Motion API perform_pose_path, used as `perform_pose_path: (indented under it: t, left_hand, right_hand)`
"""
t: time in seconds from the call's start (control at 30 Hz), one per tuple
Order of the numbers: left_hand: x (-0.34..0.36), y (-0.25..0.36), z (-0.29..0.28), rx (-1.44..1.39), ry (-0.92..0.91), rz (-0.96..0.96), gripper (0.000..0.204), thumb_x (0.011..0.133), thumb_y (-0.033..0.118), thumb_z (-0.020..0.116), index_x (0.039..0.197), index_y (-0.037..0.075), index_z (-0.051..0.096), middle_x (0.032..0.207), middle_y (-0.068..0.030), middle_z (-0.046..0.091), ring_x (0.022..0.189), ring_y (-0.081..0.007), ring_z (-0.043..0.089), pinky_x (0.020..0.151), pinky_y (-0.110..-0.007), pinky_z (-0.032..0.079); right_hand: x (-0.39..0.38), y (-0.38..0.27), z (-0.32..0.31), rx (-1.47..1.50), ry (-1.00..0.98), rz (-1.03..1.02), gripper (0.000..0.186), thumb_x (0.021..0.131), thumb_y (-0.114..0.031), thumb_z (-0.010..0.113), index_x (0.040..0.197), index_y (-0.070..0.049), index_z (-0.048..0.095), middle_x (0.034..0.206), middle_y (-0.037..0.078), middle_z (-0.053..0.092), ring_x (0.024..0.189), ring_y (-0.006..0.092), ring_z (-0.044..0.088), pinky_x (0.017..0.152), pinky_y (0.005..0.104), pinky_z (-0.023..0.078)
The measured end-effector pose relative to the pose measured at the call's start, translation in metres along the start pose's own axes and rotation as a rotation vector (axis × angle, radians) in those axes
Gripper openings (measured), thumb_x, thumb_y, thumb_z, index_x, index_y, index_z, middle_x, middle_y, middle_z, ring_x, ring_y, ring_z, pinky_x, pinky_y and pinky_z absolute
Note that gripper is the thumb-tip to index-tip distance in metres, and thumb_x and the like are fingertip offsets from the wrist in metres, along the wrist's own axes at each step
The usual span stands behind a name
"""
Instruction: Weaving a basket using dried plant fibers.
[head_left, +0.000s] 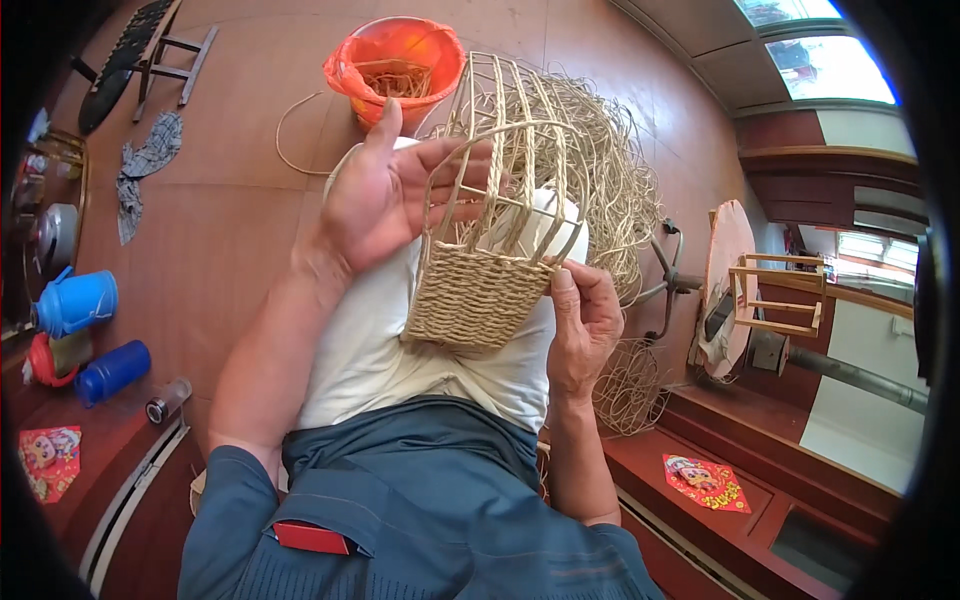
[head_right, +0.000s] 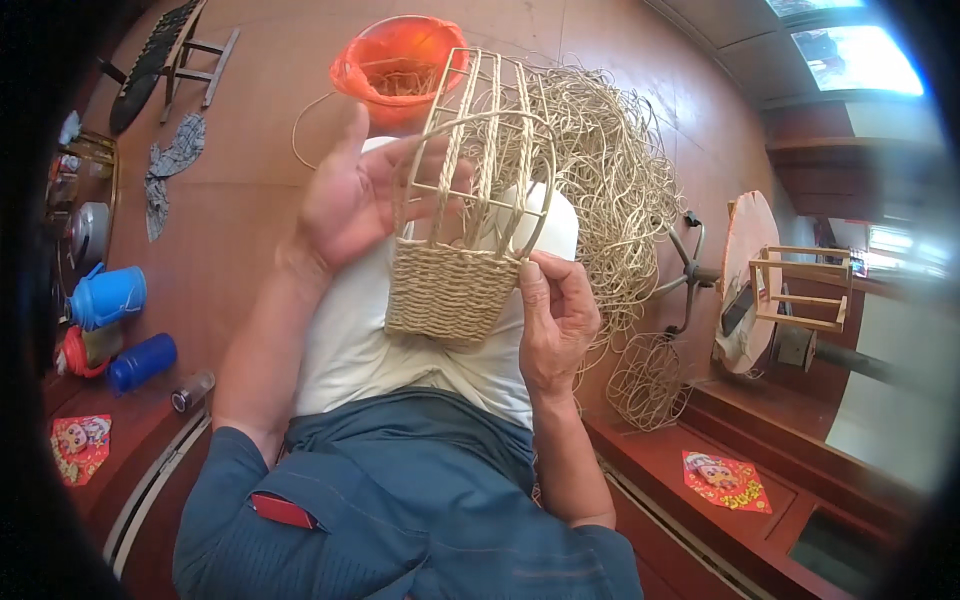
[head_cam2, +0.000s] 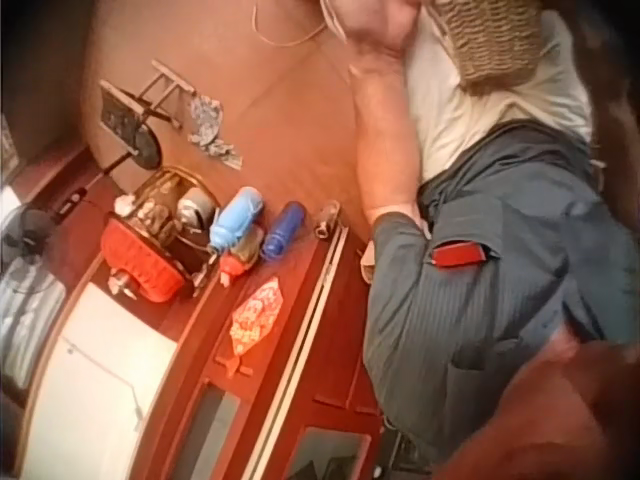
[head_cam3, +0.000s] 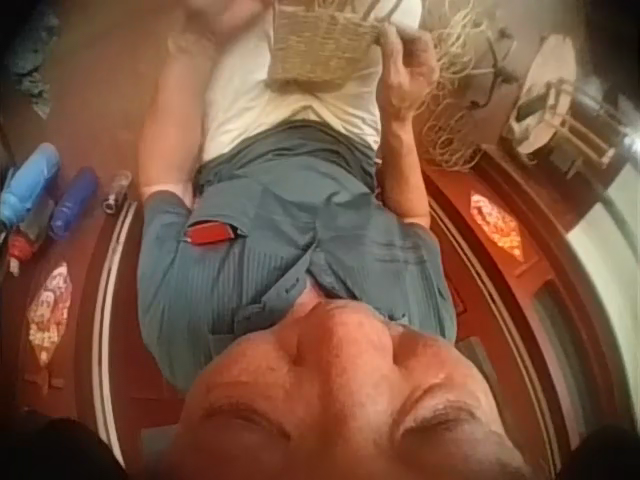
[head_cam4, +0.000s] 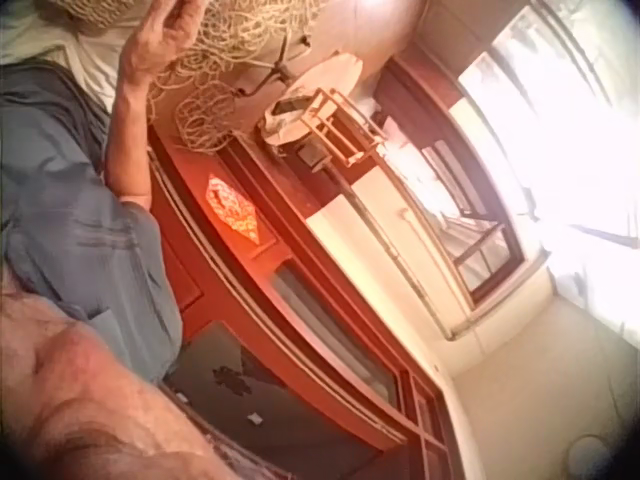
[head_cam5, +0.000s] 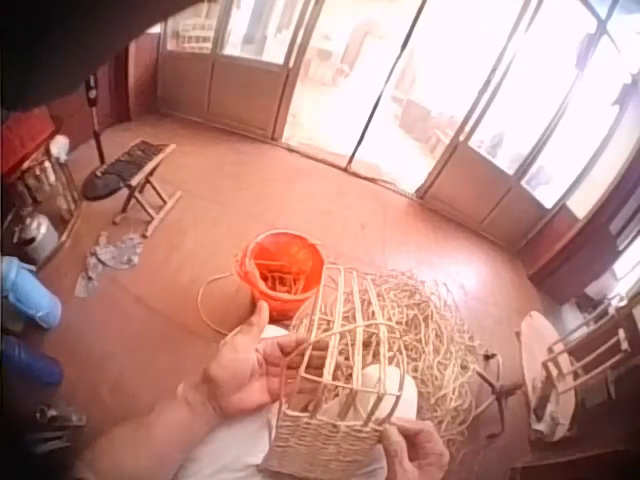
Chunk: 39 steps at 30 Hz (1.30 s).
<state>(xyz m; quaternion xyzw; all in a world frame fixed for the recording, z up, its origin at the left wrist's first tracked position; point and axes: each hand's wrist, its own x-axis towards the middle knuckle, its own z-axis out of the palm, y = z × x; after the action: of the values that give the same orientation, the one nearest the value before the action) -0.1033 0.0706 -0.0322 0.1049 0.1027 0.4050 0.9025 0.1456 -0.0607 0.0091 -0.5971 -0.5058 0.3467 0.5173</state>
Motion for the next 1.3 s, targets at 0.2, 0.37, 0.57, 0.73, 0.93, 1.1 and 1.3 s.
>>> perform_pose_path:
  t: [0.2, 0.37, 0.57, 0.73, 0.93, 1.1, 1.3]
  left_hand:
    - [0.026, 0.004, 0.005, 0.485, -0.054, -0.127, 0.054, 0.111, 0.036, 0.069, 0.147, -0.003, 0.060, 0.134, -0.0175, 0.073, 0.125, -0.0287, 0.072, 0.104, -0.041, 0.061]
    - [0.059, 0.005, 0.010, 1.006, -0.416, -0.232, 0.043, 0.098, 0.027, 0.081, 0.132, 0.001, 0.074, 0.121, -0.0078, 0.078, 0.114, -0.0179, 0.071, 0.099, -0.033, 0.057]
    - [0.077, -0.018, 0.002, 0.967, -0.576, -0.261, 0.040, 0.094, 0.025, 0.083, 0.126, 0.003, 0.077, 0.117, -0.0084, 0.079, 0.112, -0.0187, 0.072, 0.101, -0.035, 0.055]
    - [0.080, -0.027, 0.009, 1.195, -0.635, -0.285, 0.028, 0.095, 0.023, 0.082, 0.117, 0.005, 0.076, 0.102, -0.0039, 0.074, 0.099, -0.0171, 0.068, 0.091, -0.038, 0.055]
    - [0.079, -0.027, 0.012, 1.410, -0.711, -0.065, 0.027, 0.094, 0.024, 0.083, 0.114, 0.006, 0.076, 0.104, -0.0021, 0.071, 0.097, -0.0166, 0.067, 0.088, -0.037, 0.054]
    - [0.072, -0.025, 0.011, 1.211, -0.518, -0.156, 0.027, 0.093, 0.024, 0.084, 0.111, 0.006, 0.076, 0.103, -0.0034, 0.072, 0.100, -0.0170, 0.068, 0.092, -0.035, 0.055]
    - [0.074, -0.026, 0.013, 1.077, -0.574, -0.232, 0.025, 0.092, 0.021, 0.085, 0.110, 0.006, 0.076, 0.102, -0.0026, 0.071, 0.099, -0.0173, 0.067, 0.092, -0.035, 0.055]
  right_hand:
    - [0.002, -0.006, 0.004, 0.055, -0.007, 0.006, 0.011, 0.110, -0.004, 0.070, 0.118, 0.001, 0.072, 0.106, 0.002, 0.071, 0.097, 0.0083, 0.066, 0.089, 0.0246, 0.053]
    - [0.002, -0.010, 0.004, 0.049, -0.019, 0.016, 0.012, 0.110, -0.006, 0.071, 0.119, 0.002, 0.073, 0.104, 0.003, 0.072, 0.094, 0.0093, 0.068, 0.086, 0.0254, 0.055]
    - [0.000, -0.013, 0.007, 0.065, 0.030, 0.071, 0.012, 0.108, -0.004, 0.072, 0.116, 0.003, 0.075, 0.104, 0.004, 0.073, 0.095, 0.0111, 0.071, 0.086, 0.0267, 0.058]
    - [-0.001, -0.016, 0.004, 0.061, 0.036, 0.080, 0.012, 0.107, -0.001, 0.074, 0.117, 0.004, 0.075, 0.104, 0.005, 0.074, 0.095, 0.0113, 0.071, 0.087, 0.0264, 0.059]
    - [-0.001, -0.018, 0.005, 0.055, 0.050, 0.078, 0.012, 0.105, 0.001, 0.074, 0.117, 0.005, 0.075, 0.103, 0.005, 0.073, 0.093, 0.0102, 0.071, 0.086, 0.0254, 0.057]
    - [0.002, -0.019, 0.002, -0.076, 0.045, 0.045, 0.012, 0.103, 0.001, 0.076, 0.115, 0.004, 0.077, 0.103, 0.004, 0.073, 0.092, 0.0086, 0.070, 0.085, 0.0238, 0.055]
    - [0.004, -0.023, -0.002, -0.103, 0.008, 0.072, 0.011, 0.104, 0.000, 0.076, 0.114, 0.004, 0.076, 0.102, 0.003, 0.073, 0.094, 0.0078, 0.069, 0.085, 0.0232, 0.055]
